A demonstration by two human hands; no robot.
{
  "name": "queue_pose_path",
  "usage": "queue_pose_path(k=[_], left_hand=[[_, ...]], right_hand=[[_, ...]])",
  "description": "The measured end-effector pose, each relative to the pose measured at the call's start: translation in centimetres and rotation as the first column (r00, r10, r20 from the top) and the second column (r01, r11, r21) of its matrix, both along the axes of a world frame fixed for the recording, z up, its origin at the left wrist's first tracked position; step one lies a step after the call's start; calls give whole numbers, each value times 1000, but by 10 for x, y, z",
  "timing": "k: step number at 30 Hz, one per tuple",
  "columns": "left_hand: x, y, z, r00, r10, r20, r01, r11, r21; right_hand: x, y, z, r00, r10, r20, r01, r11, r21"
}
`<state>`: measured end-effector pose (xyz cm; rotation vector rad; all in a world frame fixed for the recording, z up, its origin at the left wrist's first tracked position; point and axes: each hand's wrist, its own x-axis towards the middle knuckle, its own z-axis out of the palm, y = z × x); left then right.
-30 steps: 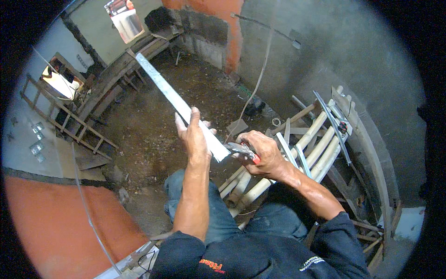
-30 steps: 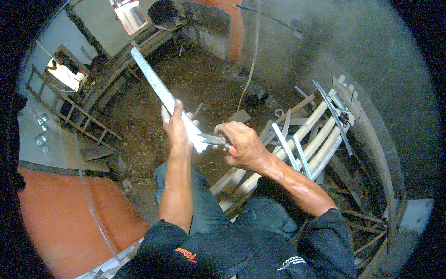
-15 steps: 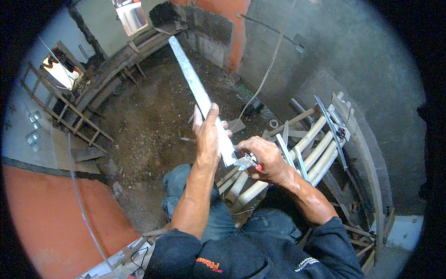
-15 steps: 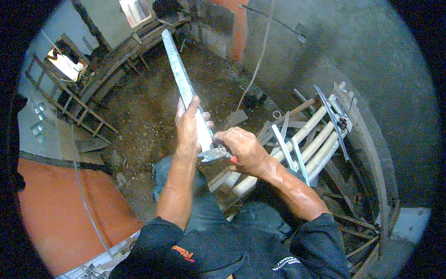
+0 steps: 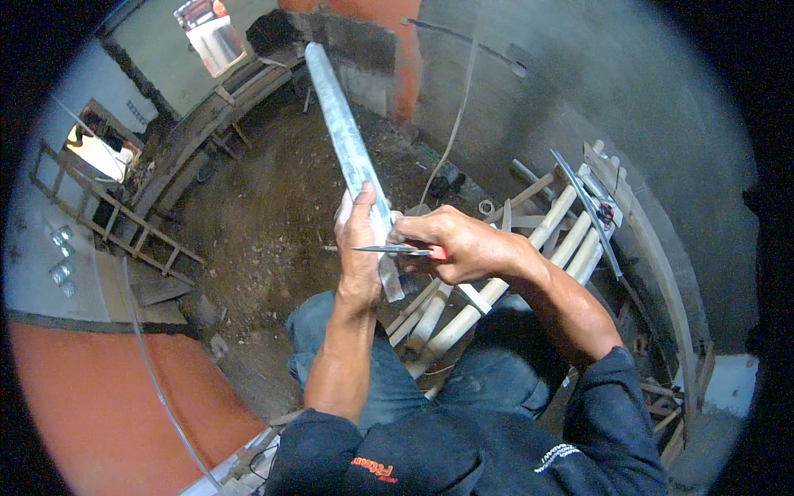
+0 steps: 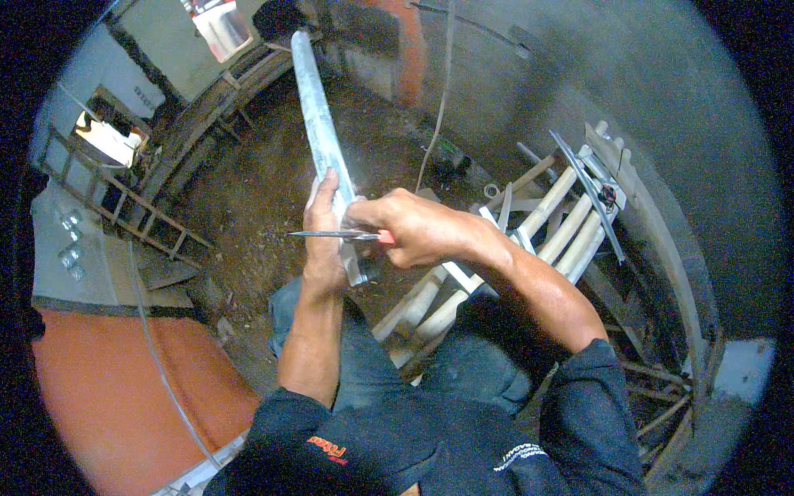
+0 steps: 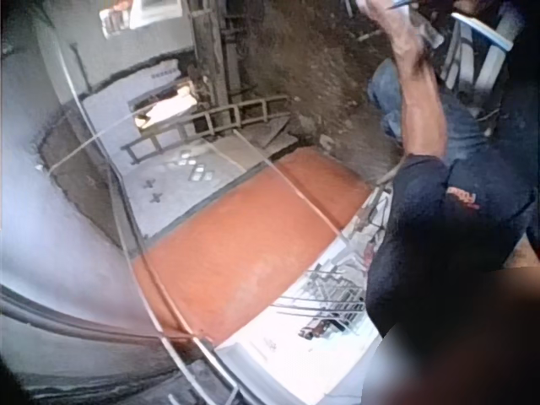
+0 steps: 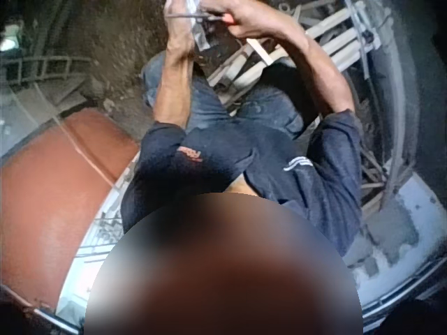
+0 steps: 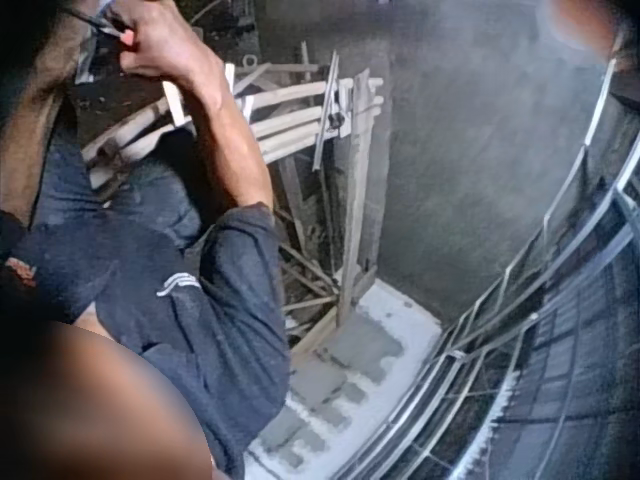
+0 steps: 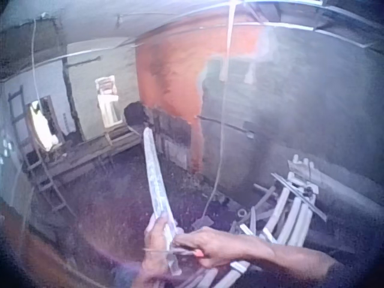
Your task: The person uses tin snips to cut a long white metal profile into shorter pieces. They repeatedly position the profile, cut it, and set the cut pieces aside on a wooden support structure.
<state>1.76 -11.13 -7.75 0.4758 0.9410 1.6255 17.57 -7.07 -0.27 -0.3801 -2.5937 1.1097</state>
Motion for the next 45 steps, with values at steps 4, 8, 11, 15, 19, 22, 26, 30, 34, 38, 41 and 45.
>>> queue_pose_path(k=[4,8,11,15,19,22,26,30,34,38,41,45], left_hand=[[-27,5,-6,994,47,100,-47,999,6],[-49,10,-12,905,107,412,-173,977,127],[-51,12,-18,816,3,578,-153,965,211],[-46,8,-20,687,-106,719,-103,965,241],[-34,7,-11,678,-118,725,-82,969,234],[-28,3,-4,652,-171,739,-60,960,275],[-26,-3,5,565,-275,778,-16,939,344],[-24,-6,11,545,-386,744,19,894,449],[-19,-9,16,580,-377,722,50,901,430],[-18,-11,18,603,-397,691,81,893,443],[-16,-14,19,610,-389,691,68,894,443],[-11,-15,22,585,-427,690,64,872,486]], right_hand=[[5,-3,8,947,-179,-268,219,968,126],[13,-27,-2,720,-653,-236,454,700,-551],[2,-58,-27,672,-740,-22,510,484,-711],[-11,-80,-51,635,-761,-131,434,492,-755],[-9,-79,-50,672,-707,-219,519,661,-543],[-9,-83,-43,701,-636,-324,572,772,-278],[-8,-86,-34,733,-521,-437,569,822,-28],[-8,-86,-26,776,-388,-497,514,845,144],[-7,-85,-21,788,-351,-506,502,842,198],[2,-85,-17,833,-300,-465,420,890,180],[8,-84,-17,844,-263,-467,382,906,181],[9,-85,-19,809,-286,-514,396,911,117]])
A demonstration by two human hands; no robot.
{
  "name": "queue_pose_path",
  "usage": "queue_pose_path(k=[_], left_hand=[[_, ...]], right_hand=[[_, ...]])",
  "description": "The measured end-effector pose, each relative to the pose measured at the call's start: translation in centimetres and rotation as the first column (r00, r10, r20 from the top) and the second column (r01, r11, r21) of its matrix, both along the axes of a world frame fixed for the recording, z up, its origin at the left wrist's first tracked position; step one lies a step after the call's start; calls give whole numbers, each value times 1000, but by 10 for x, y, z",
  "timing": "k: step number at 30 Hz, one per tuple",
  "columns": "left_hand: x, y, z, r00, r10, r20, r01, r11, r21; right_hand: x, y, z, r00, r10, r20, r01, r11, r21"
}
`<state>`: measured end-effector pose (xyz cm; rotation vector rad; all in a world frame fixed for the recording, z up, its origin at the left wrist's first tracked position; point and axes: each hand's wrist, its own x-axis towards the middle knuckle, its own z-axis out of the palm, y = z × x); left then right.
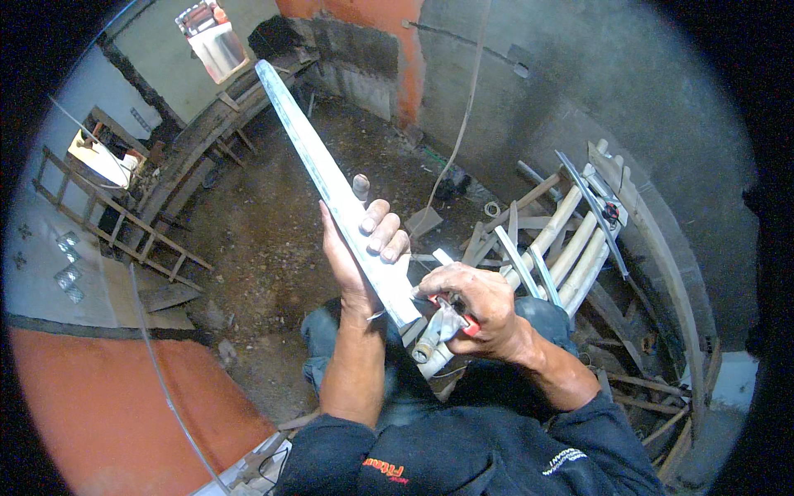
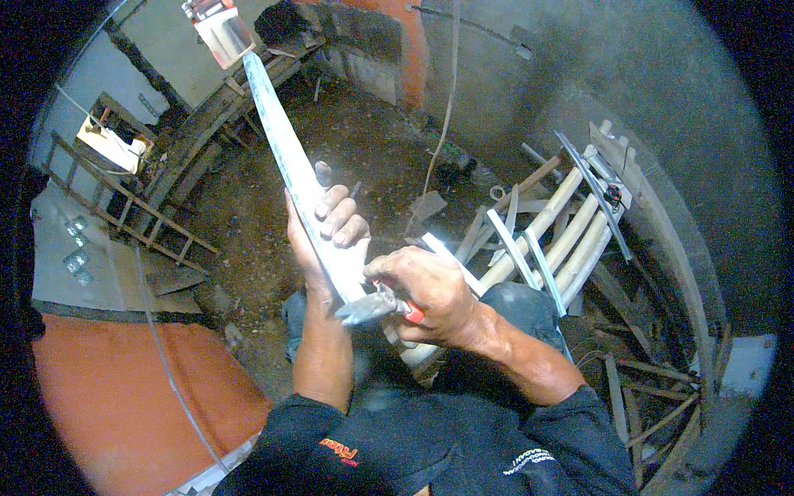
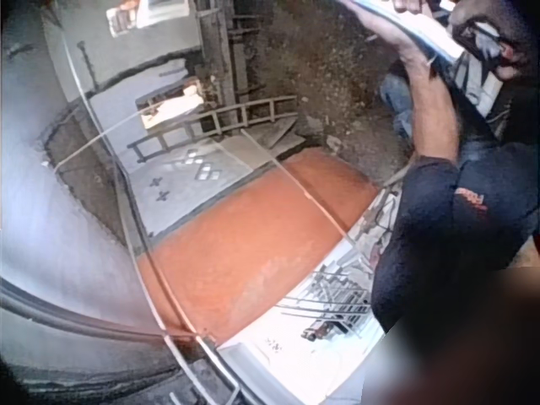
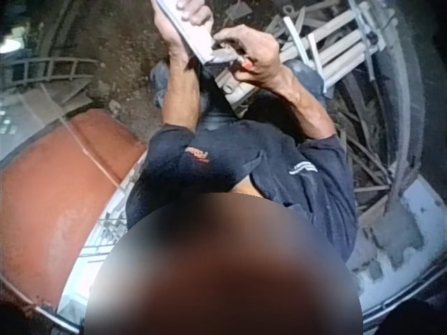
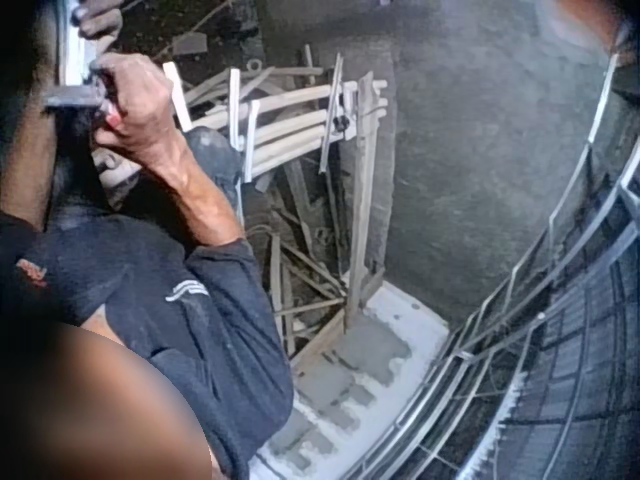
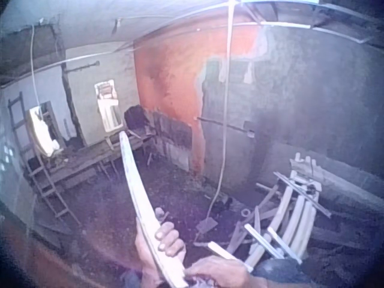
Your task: The person uses tin snips to cut a long white metal profile into shorter pieces. They repeatedly position the profile, cut it, and set the cut pieces aside on a wooden support structure.
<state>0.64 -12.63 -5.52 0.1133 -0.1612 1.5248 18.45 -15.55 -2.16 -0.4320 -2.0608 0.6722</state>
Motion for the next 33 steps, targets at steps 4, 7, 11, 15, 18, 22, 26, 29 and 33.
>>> queue_pose_path(k=[4,7,11,15,18,22,26,29,33], left_hand=[[1,-4,4,999,-21,30,20,999,32],[3,-7,6,999,-41,33,41,999,11],[6,-7,6,996,-89,4,89,996,17],[10,-9,2,990,-137,20,137,990,36],[11,-6,-5,987,-158,40,157,987,31],[7,-2,-14,991,-130,14,130,990,-54],[-21,5,-11,982,38,183,-10,988,-156],[-32,5,-10,851,418,-317,-524,720,-456],[-31,12,-14,874,349,-338,-486,666,-566]], right_hand=[[1,-1,3,999,36,-7,-36,999,20],[7,2,8,996,54,74,-55,998,16],[11,15,14,983,120,140,-114,992,-53],[13,22,21,963,179,203,-147,975,-165],[11,30,29,951,250,183,-189,936,-297],[6,50,36,922,358,151,-232,820,-524],[10,62,27,985,120,125,-66,926,-371],[8,49,3,984,-146,-105,-1,577,-817],[-1,18,-34,979,-173,108,174,435,-883]])
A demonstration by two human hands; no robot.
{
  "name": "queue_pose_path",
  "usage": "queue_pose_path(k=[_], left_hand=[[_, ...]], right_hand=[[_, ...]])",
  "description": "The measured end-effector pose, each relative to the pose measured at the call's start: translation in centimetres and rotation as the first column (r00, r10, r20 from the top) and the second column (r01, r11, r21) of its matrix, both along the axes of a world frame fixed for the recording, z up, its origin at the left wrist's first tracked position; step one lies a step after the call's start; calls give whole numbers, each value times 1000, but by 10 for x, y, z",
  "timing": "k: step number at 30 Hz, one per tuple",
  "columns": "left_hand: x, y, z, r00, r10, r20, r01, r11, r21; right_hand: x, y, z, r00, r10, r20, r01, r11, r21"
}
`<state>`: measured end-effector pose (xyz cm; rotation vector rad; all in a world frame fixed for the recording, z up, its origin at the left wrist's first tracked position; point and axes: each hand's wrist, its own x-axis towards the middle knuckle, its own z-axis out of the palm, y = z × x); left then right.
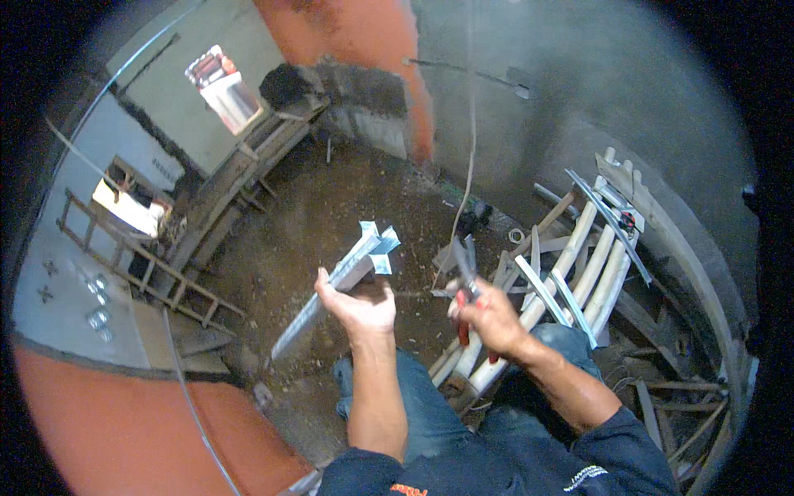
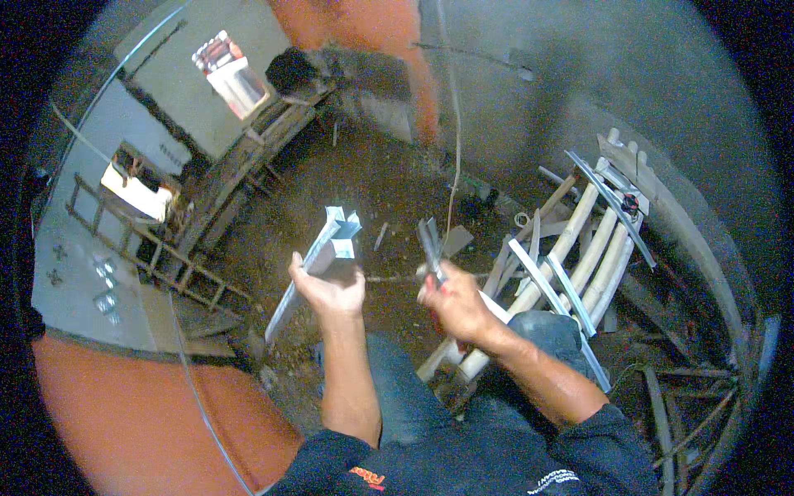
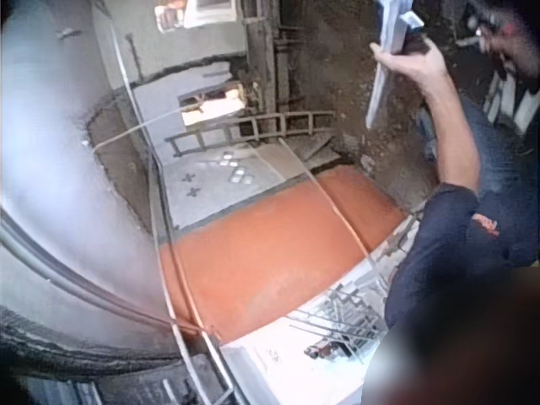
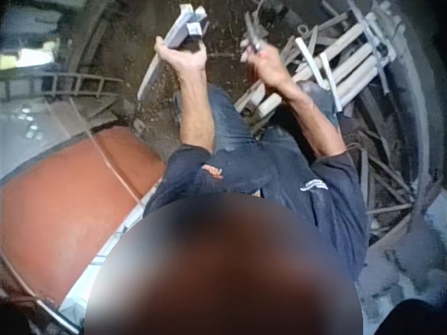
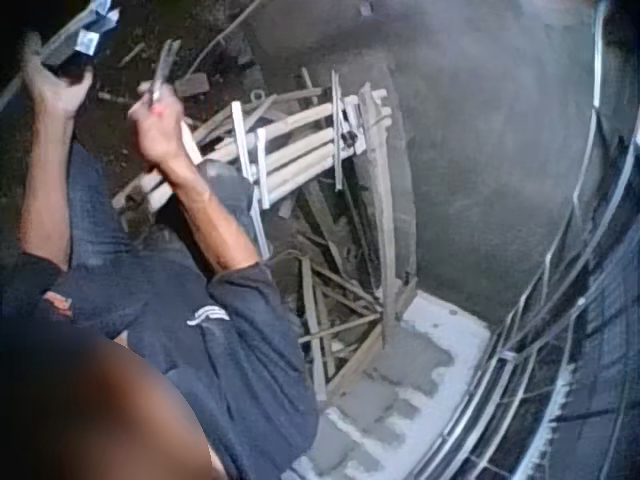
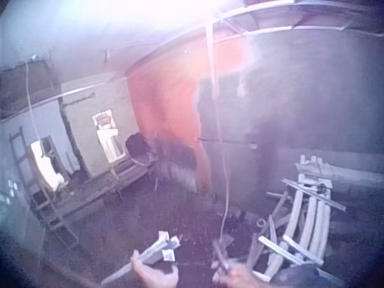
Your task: The person uses tin snips to cut a long white metal profile into shorter pieces. They repeatedly position the profile, cut it, and set the cut pieces aside on a wooden support structure.
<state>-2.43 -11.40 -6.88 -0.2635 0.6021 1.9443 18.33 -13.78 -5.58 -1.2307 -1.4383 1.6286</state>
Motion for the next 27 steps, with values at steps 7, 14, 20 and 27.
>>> queue_pose_path(k=[7,14,20,27], left_hand=[[8,3,-5,987,-142,-72,160,896,414],[19,1,-4,967,-254,-30,213,736,642],[22,0,-7,964,-264,-11,203,714,670],[28,-4,-9,967,-253,-30,209,717,665]], right_hand=[[-19,5,13,960,-26,278,-46,968,248],[-20,8,35,968,-55,244,-57,902,428],[-6,20,40,936,-87,340,-118,834,539],[8,27,47,914,-138,382,-175,715,677]])
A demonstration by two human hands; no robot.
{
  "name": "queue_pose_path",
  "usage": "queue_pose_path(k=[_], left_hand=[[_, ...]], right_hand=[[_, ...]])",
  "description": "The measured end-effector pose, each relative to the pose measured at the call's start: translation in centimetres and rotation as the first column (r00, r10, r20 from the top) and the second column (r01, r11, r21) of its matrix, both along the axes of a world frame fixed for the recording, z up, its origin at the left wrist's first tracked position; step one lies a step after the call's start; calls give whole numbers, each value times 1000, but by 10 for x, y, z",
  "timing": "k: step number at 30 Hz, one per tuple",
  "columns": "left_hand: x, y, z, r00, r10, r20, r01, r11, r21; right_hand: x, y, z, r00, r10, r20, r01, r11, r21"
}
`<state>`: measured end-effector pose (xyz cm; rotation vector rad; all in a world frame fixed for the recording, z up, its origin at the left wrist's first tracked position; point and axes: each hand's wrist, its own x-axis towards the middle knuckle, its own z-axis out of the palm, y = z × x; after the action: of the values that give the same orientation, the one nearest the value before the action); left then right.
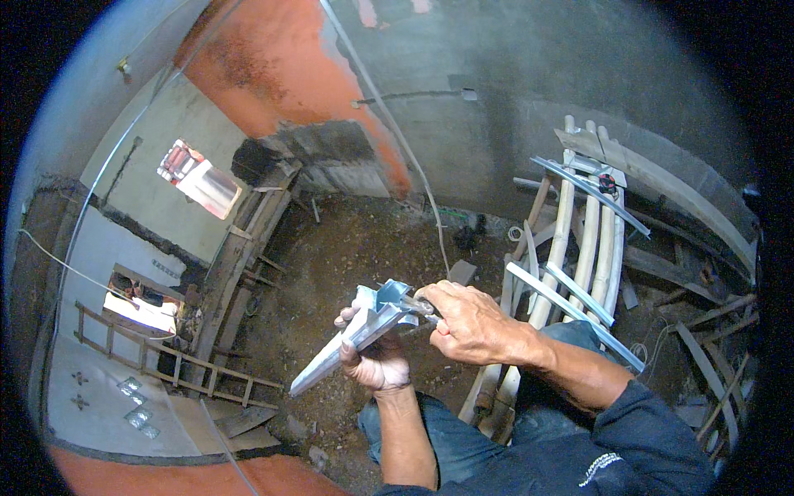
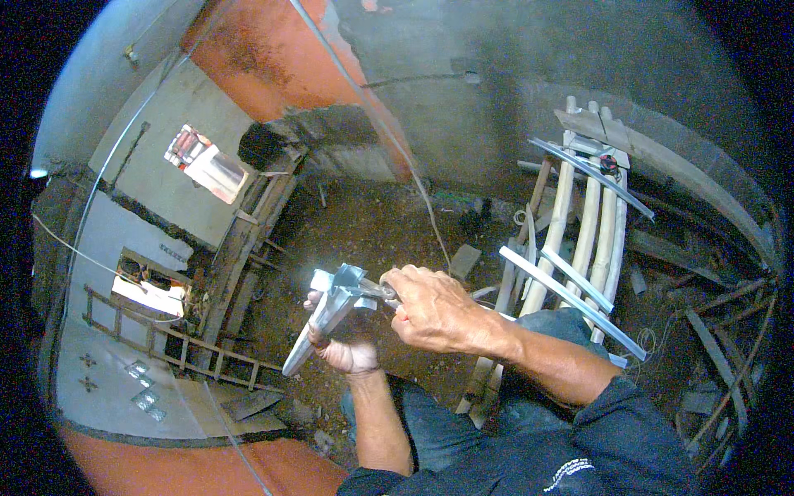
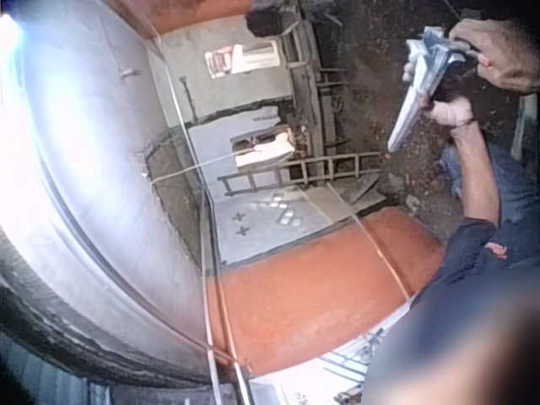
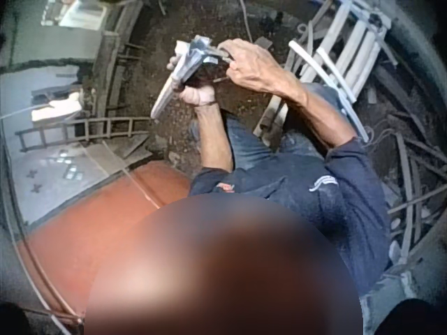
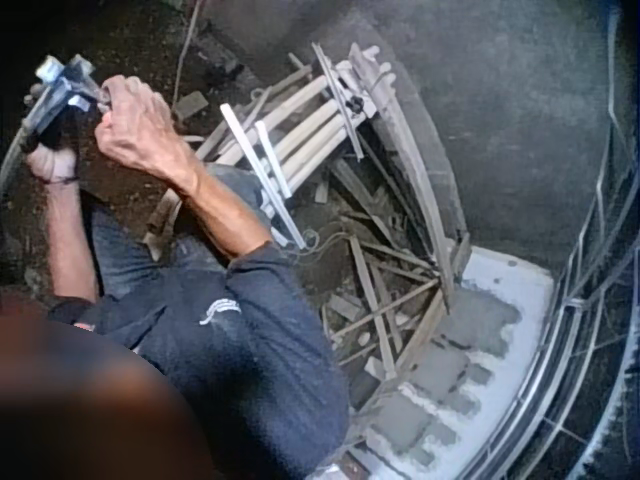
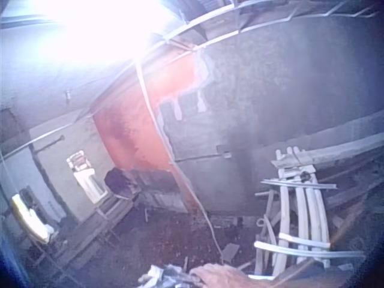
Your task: The person uses tin snips to cut a long white metal profile into shorter pieces. They repeatedly position the profile, cut it, and set the cut pieces aside on a wooden support structure.
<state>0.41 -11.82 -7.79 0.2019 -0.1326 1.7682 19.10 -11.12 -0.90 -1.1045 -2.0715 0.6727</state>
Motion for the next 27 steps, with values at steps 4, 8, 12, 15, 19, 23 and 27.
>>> queue_pose_path(k=[4,8,12,15,19,23,27], left_hand=[[4,-1,0,1000,-30,-3,30,999,22],[3,-2,2,998,-65,-18,65,998,7],[2,-2,1,997,-62,-50,62,998,-18],[1,-1,-3,998,-66,-15,66,997,-37],[-2,1,-5,991,-137,2,136,988,66],[-1,-1,-5,995,-101,17,101,994,39],[-1,-2,1,989,-146,-34,149,982,117]], right_hand=[[0,2,1,1000,7,-19,-6,999,37],[2,1,3,999,23,23,-26,992,121],[4,4,6,997,73,18,-74,991,107],[7,7,8,992,126,30,-128,988,83],[6,9,10,990,141,25,-142,988,54],[5,10,13,988,153,-9,-152,986,65],[7,12,18,987,161,1,-161,986,32]])
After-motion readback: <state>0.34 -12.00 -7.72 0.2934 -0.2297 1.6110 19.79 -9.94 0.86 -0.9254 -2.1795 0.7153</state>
